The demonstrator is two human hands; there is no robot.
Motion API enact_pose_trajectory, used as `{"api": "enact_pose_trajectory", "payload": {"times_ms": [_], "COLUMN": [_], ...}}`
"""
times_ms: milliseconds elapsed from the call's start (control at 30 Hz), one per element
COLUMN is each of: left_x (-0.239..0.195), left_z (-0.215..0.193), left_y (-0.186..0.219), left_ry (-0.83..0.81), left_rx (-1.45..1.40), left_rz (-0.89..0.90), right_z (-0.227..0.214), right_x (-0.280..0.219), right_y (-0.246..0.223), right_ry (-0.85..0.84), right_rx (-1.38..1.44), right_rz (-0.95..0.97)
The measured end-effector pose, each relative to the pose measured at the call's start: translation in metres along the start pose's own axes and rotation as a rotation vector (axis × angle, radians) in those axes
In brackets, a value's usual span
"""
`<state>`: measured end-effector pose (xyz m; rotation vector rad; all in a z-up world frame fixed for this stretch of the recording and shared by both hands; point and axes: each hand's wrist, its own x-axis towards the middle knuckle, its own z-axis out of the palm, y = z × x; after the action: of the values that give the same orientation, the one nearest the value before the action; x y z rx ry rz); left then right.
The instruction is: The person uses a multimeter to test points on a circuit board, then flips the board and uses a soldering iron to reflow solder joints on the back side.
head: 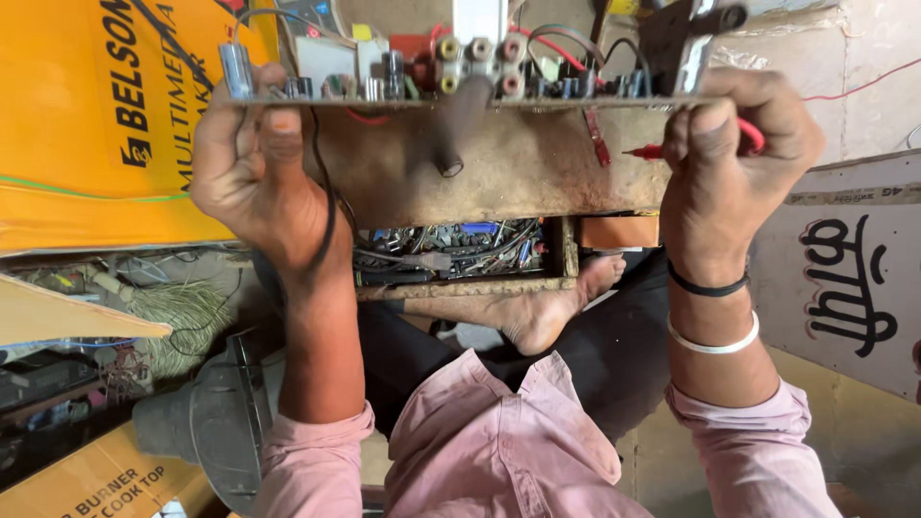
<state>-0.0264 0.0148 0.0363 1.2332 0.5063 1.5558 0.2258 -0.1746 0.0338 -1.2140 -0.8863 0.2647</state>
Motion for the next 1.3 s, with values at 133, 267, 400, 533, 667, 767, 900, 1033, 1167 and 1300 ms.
{"api": "enact_pose_trajectory", "payload": {"times_ms": [133,267,400,533,667,767,900,1033,1167,1300], "left_x": [0.006,0.008,0.008,0.004,0.000,0.000,0.004,0.009,0.010,0.011], "left_z": [0.010,0.013,0.009,0.000,-0.002,0.005,0.015,0.019,0.023,0.018], "left_y": [0.015,0.009,-0.010,-0.025,-0.029,-0.025,-0.016,-0.014,-0.004,0.025], "left_ry": [0.010,-0.048,-0.061,-0.023,0.066,0.117,-0.038,-0.090,-0.097,-0.185], "left_rx": [0.029,0.044,0.020,-0.030,-0.218,-0.388,-0.299,-0.585,-0.570,-0.555], "left_rz": [-0.080,0.005,0.016,0.019,-0.018,-0.075,0.144,0.039,-0.033,-0.151], "right_z": [-0.001,-0.005,-0.003,0.004,0.001,-0.013,-0.044,-0.058,-0.058,-0.032], "right_x": [0.006,0.013,0.013,-0.001,-0.007,-0.011,-0.024,-0.031,-0.034,-0.023], "right_y": [-0.017,-0.018,-0.008,0.003,0.021,0.036,0.038,0.037,0.022,0.012], "right_ry": [0.035,0.075,0.070,0.064,0.060,0.095,0.129,0.148,0.196,0.262], "right_rx": [-0.005,-0.069,-0.055,0.004,0.079,0.162,0.222,0.226,0.232,0.260], "right_rz": [-0.015,0.015,0.007,-0.022,-0.088,-0.137,-0.108,-0.122,-0.118,-0.098]}}
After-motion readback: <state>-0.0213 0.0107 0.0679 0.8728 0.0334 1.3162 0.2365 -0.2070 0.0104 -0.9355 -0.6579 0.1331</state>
